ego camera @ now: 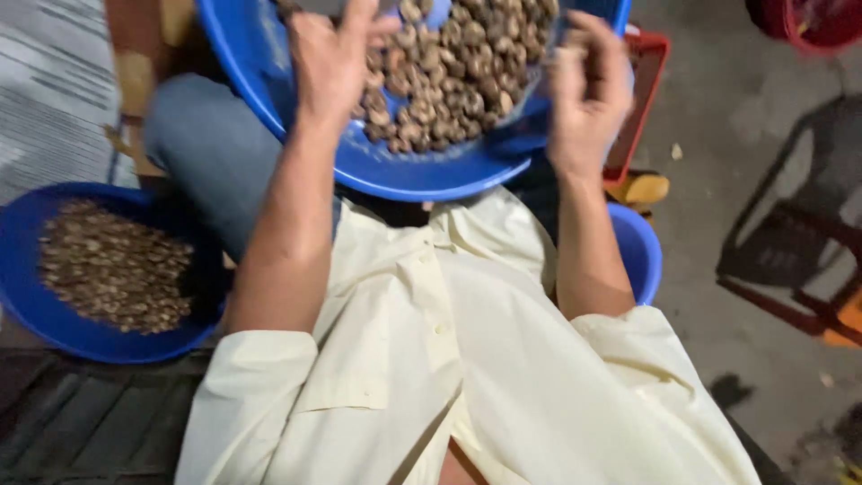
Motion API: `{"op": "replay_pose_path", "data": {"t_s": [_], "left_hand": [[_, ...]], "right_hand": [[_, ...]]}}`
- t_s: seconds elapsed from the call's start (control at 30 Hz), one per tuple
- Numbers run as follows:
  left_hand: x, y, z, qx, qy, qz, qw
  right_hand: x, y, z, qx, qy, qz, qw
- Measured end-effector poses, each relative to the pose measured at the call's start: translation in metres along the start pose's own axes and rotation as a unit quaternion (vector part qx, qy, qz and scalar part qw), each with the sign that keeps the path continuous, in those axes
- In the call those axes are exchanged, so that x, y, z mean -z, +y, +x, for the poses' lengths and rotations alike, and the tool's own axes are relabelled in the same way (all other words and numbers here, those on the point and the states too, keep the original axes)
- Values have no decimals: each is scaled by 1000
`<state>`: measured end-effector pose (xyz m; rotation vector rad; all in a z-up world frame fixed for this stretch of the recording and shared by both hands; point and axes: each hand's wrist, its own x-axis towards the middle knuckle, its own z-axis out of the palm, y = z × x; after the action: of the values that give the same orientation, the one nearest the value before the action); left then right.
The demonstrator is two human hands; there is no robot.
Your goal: The person sits on the floor and uses a small knife to peel the outer skin off cashew nuts. They pick each nut from a large blue basin, scrape the skin with the knife, and place the peeled nut into a smaller blue basin to the right.
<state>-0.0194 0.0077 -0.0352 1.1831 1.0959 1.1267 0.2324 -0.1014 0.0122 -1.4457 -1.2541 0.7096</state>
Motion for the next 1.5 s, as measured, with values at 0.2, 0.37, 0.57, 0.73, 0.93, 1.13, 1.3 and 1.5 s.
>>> {"op": "replay_pose_path", "data": {"t_s": [0.2, 0.37, 0.57, 0.73, 0.93, 1.13, 1.3, 1.5], "left_hand": [[-9, -18, -10, -9, -22, 32, 999], [-8, -13, -6, 31, -22, -4, 999], [20, 10, 6, 46, -37, -85, 995], [22, 32, 18, 71, 16, -88, 993], [16, 8, 12, 55, 44, 1, 998], [9, -27, 16, 11, 66, 25, 997], [7, -28, 15, 3, 91, -25, 996], [1, -26, 15, 8, 64, 23, 998]], "right_hand": [[110, 71, -102, -95, 201, -40, 974], [179, 184, -250, -316, 87, -302, 895], [192, 192, -330, -500, 21, -361, 787], [163, 148, -219, -224, 128, -414, 873], [50, 2, -25, 67, 135, -231, 961], [-85, -26, 41, 155, -195, -266, 931], [-158, 70, 31, 297, -266, -574, 716], [-151, 44, 26, 184, -325, -347, 860]]}}
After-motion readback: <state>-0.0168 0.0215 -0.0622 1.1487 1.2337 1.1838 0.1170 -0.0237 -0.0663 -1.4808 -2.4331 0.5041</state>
